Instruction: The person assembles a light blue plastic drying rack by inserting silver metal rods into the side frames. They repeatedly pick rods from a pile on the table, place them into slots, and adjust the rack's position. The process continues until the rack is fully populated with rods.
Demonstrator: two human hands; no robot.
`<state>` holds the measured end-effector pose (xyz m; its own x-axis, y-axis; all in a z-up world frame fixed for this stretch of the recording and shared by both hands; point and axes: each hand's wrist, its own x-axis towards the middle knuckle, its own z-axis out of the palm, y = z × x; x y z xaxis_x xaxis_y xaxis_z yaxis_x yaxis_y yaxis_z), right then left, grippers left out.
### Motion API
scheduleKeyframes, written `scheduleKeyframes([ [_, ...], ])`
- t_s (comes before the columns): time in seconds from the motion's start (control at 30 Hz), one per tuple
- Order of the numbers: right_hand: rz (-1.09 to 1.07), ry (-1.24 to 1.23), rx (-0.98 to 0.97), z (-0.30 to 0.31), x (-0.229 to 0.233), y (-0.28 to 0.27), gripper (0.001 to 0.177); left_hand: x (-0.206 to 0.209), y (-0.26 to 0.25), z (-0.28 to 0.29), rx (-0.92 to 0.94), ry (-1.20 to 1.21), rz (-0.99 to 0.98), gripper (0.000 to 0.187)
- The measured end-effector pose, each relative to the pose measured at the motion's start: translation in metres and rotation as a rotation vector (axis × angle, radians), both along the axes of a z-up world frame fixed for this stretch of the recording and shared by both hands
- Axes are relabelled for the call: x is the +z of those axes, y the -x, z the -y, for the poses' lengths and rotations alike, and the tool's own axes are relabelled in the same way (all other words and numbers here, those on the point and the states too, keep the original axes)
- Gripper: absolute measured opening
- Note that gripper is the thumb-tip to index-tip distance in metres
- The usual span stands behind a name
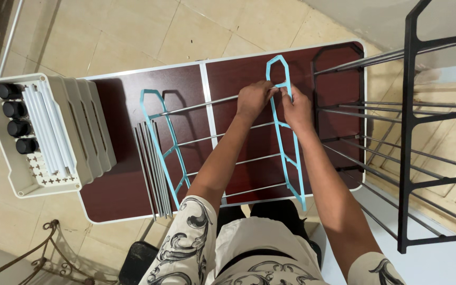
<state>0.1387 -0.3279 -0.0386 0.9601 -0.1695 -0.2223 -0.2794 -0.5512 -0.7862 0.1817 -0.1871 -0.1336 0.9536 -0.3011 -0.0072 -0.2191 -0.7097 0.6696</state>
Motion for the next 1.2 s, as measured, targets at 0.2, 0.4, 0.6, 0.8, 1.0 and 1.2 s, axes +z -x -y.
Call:
scheduleKeyframes([
  [0.2, -0.026, 0.074, -0.017, -0.012, 0.028, -0.004, 0.044, -0.015, 0.004, -0.006, -0.083, -0.012, 0.203, 0.026],
  [0.4, 0.580, 0.659, 0.259, -0.029, 0.051, 0.008, 0.042, -0.002, 0.006, -0.017, -0.077, -0.136, 0.093, 0.017],
  [0.6, 0.233, 0.413, 0.291, -0.044, 0.021, 0.015, 0.040, 0.000, 0.011, -0.025, -0.062, -0.048, 0.147, 0.016],
  [0.8, 0.172, 0.602, 0.387, -0.050, 0.000, -0.002, 0.048, 0.006, 0.018, -0.040, -0.077, -0.119, 0.156, 0.028],
  [1.0, 0.104, 0.622, 0.438, -0.053, 0.001, -0.010, 0.031, 0.017, 0.024, -0.054, -0.055, -0.153, 0.141, 0.030],
  [1.2, 0.102, 0.670, 0.442, -0.054, -0.002, -0.012, 0.018, 0.011, 0.038, -0.093, 0.028, -0.181, 0.152, 0.032],
])
